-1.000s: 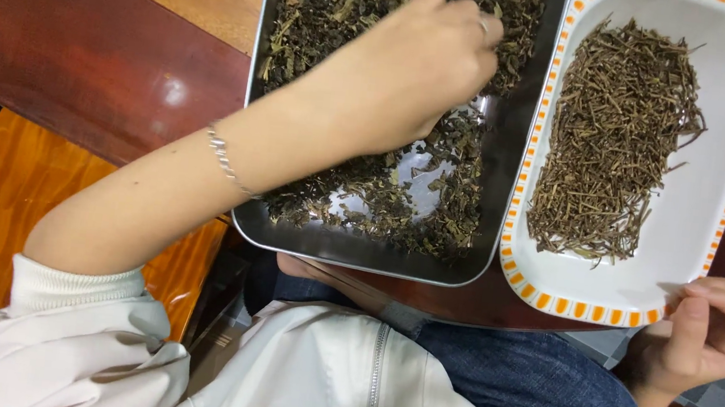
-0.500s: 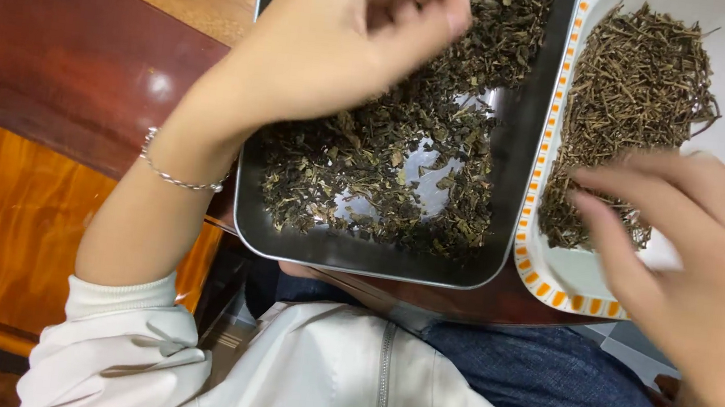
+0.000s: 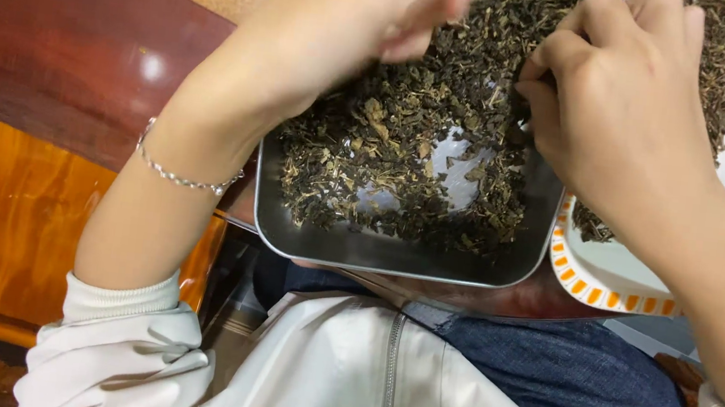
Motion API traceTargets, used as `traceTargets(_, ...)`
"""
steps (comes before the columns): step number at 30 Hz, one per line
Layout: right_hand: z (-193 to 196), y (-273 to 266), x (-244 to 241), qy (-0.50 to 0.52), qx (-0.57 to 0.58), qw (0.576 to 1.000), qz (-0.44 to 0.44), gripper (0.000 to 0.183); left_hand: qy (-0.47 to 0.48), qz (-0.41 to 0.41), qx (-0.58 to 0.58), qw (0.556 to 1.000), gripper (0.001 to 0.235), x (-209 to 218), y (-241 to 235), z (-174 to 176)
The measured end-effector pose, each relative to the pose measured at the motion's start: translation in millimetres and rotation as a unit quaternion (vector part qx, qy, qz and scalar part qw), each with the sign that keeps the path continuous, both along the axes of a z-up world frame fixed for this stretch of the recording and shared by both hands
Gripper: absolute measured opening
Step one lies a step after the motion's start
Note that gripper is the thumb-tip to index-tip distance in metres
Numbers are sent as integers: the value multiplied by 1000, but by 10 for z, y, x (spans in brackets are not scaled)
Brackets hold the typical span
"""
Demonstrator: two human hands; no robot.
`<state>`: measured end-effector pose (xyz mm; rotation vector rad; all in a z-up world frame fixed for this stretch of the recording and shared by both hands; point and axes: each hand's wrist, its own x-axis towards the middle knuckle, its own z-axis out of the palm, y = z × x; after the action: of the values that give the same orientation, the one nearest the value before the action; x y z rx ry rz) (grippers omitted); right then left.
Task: Manually sorting dried tea leaves by picking out stems and placing them in a separate tray
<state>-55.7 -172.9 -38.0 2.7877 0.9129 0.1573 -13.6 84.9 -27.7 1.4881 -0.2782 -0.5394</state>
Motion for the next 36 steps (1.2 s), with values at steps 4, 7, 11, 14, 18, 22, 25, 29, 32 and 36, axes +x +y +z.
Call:
traceTargets(4, 81, -22, -11, 18, -15, 1000, 0, 10, -245, -97, 92, 960, 29, -104, -67, 15)
traceTargets(7, 294, -17, -90, 86, 53, 995, -10, 12, -334, -208, 93, 915, 20, -140, -105, 44)
traceTargets(11, 571, 56, -255, 123, 136, 983, 6, 10, -62, -228, 121, 964, 42, -159, -199, 52)
traceTargets(14, 639, 221, -327, 97, 180, 978, 48, 13, 202, -161, 21, 966, 64, -147, -248, 138)
traceTargets(18, 574, 349, -342, 13, 176, 980, 97, 17, 340, -104, -64, 932, 56, -134, -231, 194)
traceTargets(22, 614, 295, -433, 53, 213, 973, 77, 16, 332, -39, -77, 939, 51, -88, -201, 10)
traceTargets(25, 590, 268, -454, 158, 126, 978, 50, 6, 294, -26, -105, 950, 51, -68, -155, -108)
traceTargets(29, 462, 111, -474, 178, 43, 982, 55, 22, 249, -25, -150, 957, 49, -50, -133, -191)
traceTargets(32, 427, 77, -476, 198, 19, 979, 50, 18, 252, -36, -175, 951, 49, -21, -112, -272)
traceTargets(36, 340, 74, -461, 245, -17, 968, 46, 18, 264, -31, -229, 937, 13, 38, -113, -488)
